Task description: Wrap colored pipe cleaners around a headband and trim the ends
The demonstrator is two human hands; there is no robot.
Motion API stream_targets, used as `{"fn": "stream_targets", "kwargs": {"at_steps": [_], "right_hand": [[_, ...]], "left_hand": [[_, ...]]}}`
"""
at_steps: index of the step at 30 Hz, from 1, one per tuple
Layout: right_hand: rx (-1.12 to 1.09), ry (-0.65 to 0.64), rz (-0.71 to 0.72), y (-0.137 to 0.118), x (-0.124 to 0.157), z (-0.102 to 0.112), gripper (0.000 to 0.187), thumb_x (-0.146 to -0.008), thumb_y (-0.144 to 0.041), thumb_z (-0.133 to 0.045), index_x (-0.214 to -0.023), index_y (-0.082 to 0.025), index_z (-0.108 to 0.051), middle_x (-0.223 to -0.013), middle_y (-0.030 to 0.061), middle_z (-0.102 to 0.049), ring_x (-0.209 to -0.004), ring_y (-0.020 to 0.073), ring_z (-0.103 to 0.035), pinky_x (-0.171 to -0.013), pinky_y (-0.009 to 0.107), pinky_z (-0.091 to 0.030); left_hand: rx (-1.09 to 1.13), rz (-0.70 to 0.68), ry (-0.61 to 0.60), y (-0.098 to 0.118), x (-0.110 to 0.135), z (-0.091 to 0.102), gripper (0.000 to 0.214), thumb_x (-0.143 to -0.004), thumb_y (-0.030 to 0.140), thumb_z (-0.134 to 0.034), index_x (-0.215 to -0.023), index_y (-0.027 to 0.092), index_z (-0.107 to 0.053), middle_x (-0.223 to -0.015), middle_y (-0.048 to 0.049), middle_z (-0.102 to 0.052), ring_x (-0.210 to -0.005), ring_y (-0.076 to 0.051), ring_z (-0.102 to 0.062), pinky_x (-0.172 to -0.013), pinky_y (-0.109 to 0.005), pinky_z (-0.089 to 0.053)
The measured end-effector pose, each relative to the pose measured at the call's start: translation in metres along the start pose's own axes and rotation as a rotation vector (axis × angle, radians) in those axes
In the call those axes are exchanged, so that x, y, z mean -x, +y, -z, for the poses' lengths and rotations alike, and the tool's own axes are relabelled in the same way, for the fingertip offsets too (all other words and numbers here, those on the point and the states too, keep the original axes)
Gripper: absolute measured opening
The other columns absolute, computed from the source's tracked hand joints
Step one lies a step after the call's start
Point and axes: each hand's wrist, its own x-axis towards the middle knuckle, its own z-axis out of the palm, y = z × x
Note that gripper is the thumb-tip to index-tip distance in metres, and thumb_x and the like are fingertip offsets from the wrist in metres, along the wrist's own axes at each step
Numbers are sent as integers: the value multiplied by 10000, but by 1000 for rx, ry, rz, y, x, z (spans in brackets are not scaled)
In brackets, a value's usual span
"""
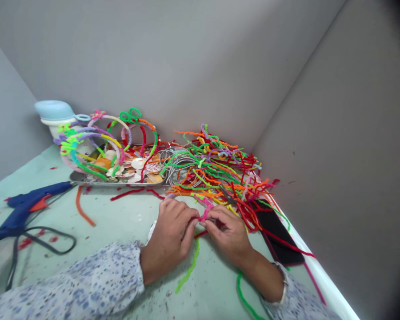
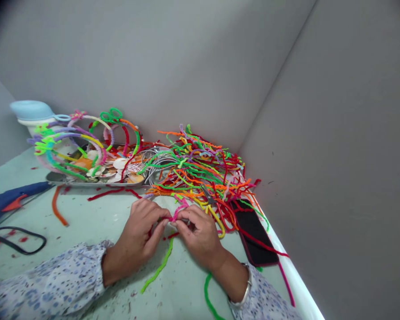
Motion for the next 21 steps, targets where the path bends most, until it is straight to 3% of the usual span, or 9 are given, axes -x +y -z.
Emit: {"fn": "stream_targets", "kwargs": {"at_steps": [9,21], "right_hand": [[-7,-21,-24,-2,1,0,35,-864,-221,-618,-852,-200,-644,-797,14,-619,-753,157,-580,-688,270,-442],[-57,-96,-196,-8,2,-1,144,-909,-278,-548,-790,-203,-583,-728,-23,-521,-665,128,-493,-609,240,-366]], "left_hand": [[11,-19,-8,0,0,-1,168,-912,148,-427,-934,184,-589,-824,-41,-552,-834,-199,-463,-824,-399,-327],[0,-30,-8,-2,-1,-2,173,-910,150,-414,-926,192,-581,-833,-43,-560,-838,-206,-463,-839,-414,-330]]}}
